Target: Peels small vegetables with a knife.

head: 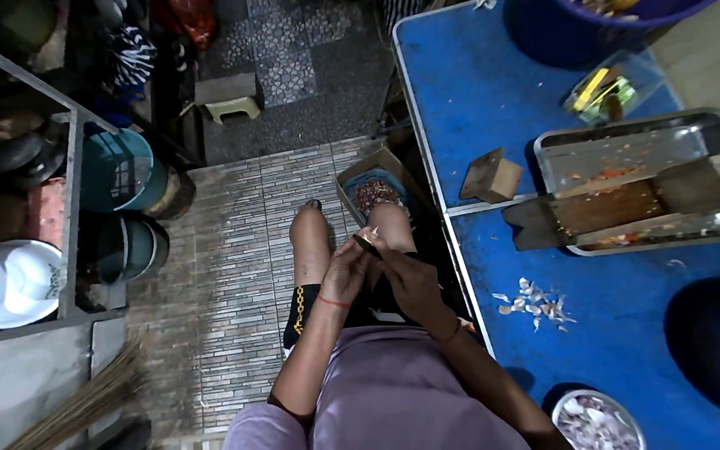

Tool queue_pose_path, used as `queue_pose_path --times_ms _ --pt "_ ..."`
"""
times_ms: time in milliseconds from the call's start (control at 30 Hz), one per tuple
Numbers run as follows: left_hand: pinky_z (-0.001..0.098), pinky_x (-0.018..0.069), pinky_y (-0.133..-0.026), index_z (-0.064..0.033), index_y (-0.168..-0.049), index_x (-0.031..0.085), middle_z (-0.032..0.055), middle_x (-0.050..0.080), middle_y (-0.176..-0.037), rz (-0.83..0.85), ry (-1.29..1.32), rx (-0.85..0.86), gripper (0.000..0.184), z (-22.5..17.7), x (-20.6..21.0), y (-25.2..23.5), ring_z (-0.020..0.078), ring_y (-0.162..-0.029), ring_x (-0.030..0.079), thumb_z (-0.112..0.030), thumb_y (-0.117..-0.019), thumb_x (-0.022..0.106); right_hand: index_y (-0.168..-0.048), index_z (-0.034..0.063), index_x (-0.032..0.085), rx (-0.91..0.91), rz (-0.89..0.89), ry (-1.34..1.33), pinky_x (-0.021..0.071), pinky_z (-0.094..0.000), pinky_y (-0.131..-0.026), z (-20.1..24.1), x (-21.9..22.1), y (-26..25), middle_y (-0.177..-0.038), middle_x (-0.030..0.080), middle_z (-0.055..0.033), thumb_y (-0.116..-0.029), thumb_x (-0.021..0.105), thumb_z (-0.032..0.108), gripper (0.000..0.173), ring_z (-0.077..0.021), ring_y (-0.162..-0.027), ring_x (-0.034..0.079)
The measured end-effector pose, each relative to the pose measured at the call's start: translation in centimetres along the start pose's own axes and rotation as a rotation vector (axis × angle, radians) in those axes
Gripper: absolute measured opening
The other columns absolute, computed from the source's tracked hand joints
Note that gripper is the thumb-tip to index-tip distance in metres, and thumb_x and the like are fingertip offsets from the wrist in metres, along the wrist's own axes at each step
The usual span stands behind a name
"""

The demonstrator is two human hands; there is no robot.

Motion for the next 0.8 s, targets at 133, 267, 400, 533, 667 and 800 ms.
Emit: queue_pose_path --times_ms 133,267,400,533,667,800 --pt "0.0260 0.0573 -0.087 -0.0003 -0.114 0.068 0.0075 0.073 -0.101 -0.002 -0.012 0.008 0.027 0.0 -0.2 -0.1 0.0125 -0.091 0.070 0.004 -0.0997 0.045 -0.133 0.0076 0.070 -0.013 -0.009 0.007 0.0537 -0.0449 -0.053 -0.1 0.0 0.0 -0.081 0.071 -0.0153 -0.1003 0.052 0.010 0.037 -0.0296 -0.061 0.067" --pt "0.0263 0.0574 -0.088 -0.0007 -0.112 0.068 0.0075 0.074 -0.102 0.010 -0.064 0.014 0.027 0.0 -0.3 -0.3 0.0126 -0.093 0.071 0.004 -0.0996 0.045 -0.130 0.0031 0.071 0.277 0.119 -0.278 0.0591 -0.0415 -0.081 -1.7 0.1 0.1 -0.103 0.076 -0.0154 -0.1029 0.053 0.010 0.033 -0.0215 -0.087 0.072" --pt "0.0298 0.0586 -0.089 0.0006 -0.113 0.069 0.0087 0.074 -0.102 0.064 -0.104 0.023 0.028 -0.1 -0.3 -0.5 0.0153 -0.093 0.071 0.003 -0.0993 0.045 -0.136 -0.0005 0.063 0.516 0.130 -0.569 0.0496 -0.0155 -0.075 -2.7 -0.5 -0.5 -0.116 0.072 -0.0064 -0.1058 0.049 0.010 0.035 0.0052 -0.079 0.057" --pt "0.0295 0.0596 -0.086 0.0008 -0.114 0.070 0.0088 0.074 -0.102 0.093 -0.116 -0.008 0.031 0.0 0.3 -0.1 0.0152 -0.090 0.072 0.007 -0.0958 0.045 -0.137 0.0003 0.063 0.479 0.047 -0.575 0.0488 -0.0136 -0.072 -3.3 -0.8 -0.4 -0.118 0.071 -0.0058 -0.1053 0.048 0.008 0.036 0.0071 -0.077 0.056" --pt "0.0298 0.0597 -0.086 0.0001 -0.116 0.070 0.0095 0.074 -0.105 0.130 -0.145 -0.040 0.032 0.3 0.6 0.0 0.0154 -0.091 0.072 0.007 -0.0971 0.045 -0.141 -0.0010 0.060 0.519 -0.014 -0.541 0.0527 -0.0212 -0.086 -4.0 -1.3 -0.3 -0.134 0.067 -0.0105 -0.1074 0.048 0.013 0.038 -0.0003 -0.097 0.064" --pt "0.0306 0.0590 -0.089 0.0020 -0.117 0.070 0.0100 0.074 -0.104 0.125 -0.175 -0.009 0.033 -0.1 0.6 -0.1 0.0159 -0.093 0.072 0.005 -0.0982 0.043 -0.145 0.0016 0.056 0.535 0.016 -0.543 0.0533 -0.0225 -0.090 -4.4 -1.5 -0.3 -0.140 0.064 -0.0085 -0.1089 0.046 0.019 0.041 -0.0003 -0.102 0.064"
Point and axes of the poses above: each hand's wrist, its own y-axis away from the middle knuckle, its own x-axis out of the palm, z = x × y, the point moved 6 cm from there along -y, towards the middle knuckle
